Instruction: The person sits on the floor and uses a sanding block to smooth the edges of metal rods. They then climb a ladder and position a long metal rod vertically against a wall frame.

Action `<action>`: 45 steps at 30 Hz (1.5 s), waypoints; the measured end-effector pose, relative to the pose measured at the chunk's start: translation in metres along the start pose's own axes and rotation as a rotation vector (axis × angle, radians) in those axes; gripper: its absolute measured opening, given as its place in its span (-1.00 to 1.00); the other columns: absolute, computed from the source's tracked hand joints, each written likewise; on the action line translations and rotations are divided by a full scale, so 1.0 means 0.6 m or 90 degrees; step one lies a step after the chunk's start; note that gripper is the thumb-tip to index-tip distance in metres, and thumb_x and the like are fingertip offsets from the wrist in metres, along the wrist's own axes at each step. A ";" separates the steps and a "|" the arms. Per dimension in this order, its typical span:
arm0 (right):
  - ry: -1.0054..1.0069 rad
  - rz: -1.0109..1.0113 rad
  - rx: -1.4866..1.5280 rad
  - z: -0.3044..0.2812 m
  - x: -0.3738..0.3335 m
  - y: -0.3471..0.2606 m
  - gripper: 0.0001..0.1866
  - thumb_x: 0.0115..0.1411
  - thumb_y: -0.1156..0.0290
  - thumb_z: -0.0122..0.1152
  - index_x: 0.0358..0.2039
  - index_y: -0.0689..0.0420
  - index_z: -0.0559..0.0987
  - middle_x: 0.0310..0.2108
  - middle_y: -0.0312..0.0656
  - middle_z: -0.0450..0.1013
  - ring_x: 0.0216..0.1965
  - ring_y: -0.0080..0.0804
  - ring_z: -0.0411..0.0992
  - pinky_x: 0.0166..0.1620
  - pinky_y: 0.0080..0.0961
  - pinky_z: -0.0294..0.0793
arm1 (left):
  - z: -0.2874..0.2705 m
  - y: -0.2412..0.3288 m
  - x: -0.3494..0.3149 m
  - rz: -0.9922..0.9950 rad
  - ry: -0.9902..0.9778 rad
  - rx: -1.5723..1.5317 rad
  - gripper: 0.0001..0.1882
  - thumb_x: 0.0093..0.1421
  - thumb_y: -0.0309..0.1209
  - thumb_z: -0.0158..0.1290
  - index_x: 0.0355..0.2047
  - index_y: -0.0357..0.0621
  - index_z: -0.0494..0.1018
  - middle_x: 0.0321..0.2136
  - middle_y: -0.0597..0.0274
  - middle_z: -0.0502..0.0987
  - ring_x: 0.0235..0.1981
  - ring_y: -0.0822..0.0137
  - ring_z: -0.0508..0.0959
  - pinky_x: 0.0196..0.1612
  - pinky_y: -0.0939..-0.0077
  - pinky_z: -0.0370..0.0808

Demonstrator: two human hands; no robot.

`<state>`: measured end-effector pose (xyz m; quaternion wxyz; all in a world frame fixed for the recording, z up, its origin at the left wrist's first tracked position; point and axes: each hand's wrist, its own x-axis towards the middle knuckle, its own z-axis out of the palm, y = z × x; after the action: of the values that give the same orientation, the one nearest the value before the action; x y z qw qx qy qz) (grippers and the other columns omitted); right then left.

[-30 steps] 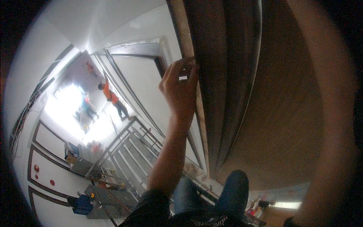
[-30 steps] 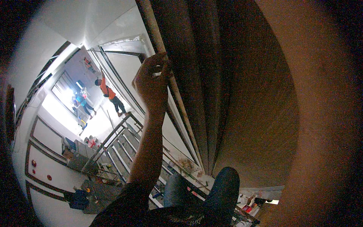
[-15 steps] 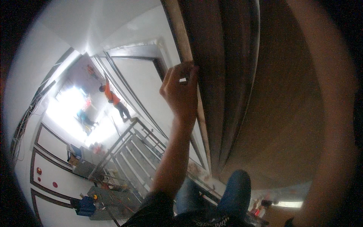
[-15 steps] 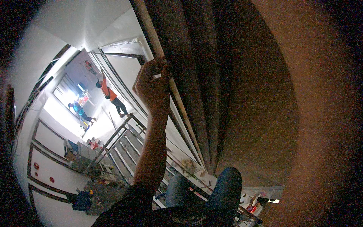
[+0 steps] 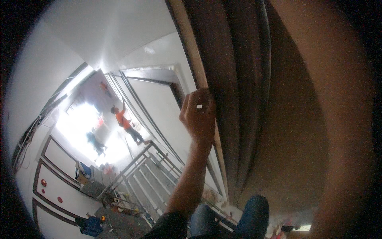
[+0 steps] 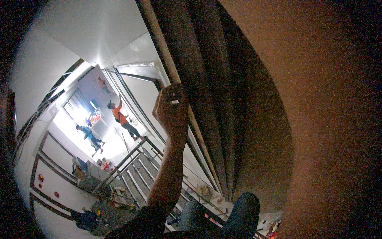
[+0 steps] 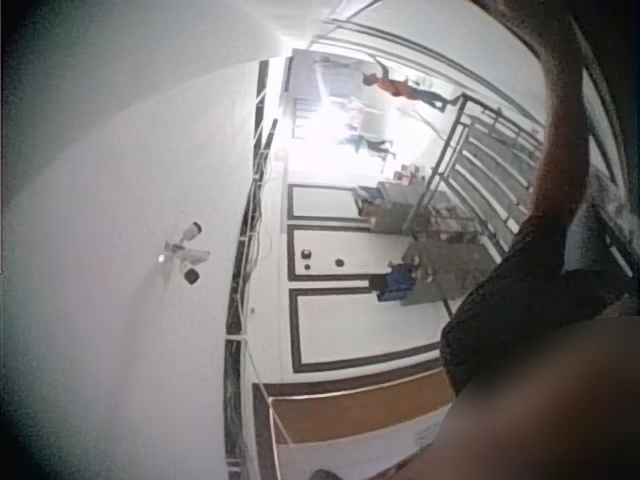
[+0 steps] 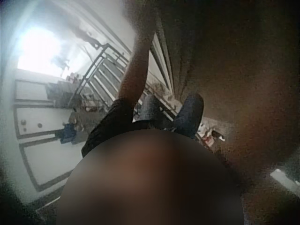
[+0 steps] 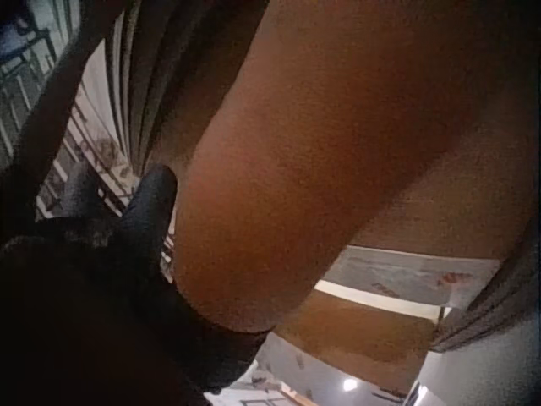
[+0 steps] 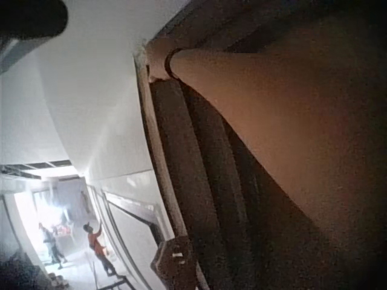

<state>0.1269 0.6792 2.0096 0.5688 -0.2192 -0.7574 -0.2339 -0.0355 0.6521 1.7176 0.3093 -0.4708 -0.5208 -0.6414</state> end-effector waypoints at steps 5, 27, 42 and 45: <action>0.033 -0.026 -0.045 0.033 0.073 -0.011 -0.60 0.11 0.27 0.33 -0.10 0.25 0.58 -0.24 0.04 0.56 -0.19 -0.08 0.54 -0.02 -0.11 0.50 | 0.000 0.015 0.001 -0.068 -0.018 -0.036 -0.87 0.05 -0.57 0.21 -0.35 -0.17 0.55 -0.37 0.18 0.60 -0.38 0.40 0.60 -0.34 0.51 0.57; 0.092 -0.095 -0.175 0.099 0.184 0.003 -0.65 0.25 0.26 0.00 -0.15 0.27 0.57 -0.14 0.07 0.52 -0.10 -0.08 0.51 -0.07 -0.16 0.49 | -0.001 0.007 -0.016 -0.114 -0.057 -0.050 -0.74 0.07 -0.59 0.18 -0.20 -0.14 0.50 -0.28 0.16 0.57 -0.33 0.35 0.59 -0.39 0.48 0.58; -0.159 0.123 0.303 0.052 0.199 -0.029 -0.67 0.33 0.38 -0.08 -0.37 0.28 0.64 -0.53 -0.13 0.47 -0.59 -0.44 0.35 -0.51 -0.36 0.31 | -0.010 -0.008 -0.032 -0.071 -0.022 -0.065 -0.76 0.11 -0.57 0.14 -0.18 -0.15 0.50 -0.26 0.18 0.58 -0.28 0.39 0.60 -0.40 0.57 0.57; -0.270 0.173 0.419 0.033 0.231 -0.004 -0.68 0.36 0.33 -0.06 -0.34 0.27 0.61 -0.59 -0.24 0.43 -0.68 -0.58 0.20 -0.62 -0.50 0.16 | 0.007 0.003 -0.028 -0.072 -0.034 -0.084 -0.76 0.10 -0.58 0.16 -0.19 -0.15 0.50 -0.28 0.18 0.59 -0.30 0.37 0.61 -0.40 0.56 0.57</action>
<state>0.0750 0.6986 2.1384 0.4653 -0.1673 -0.8564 0.1484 -0.0265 0.6542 1.7027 0.2273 -0.4768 -0.5112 -0.6781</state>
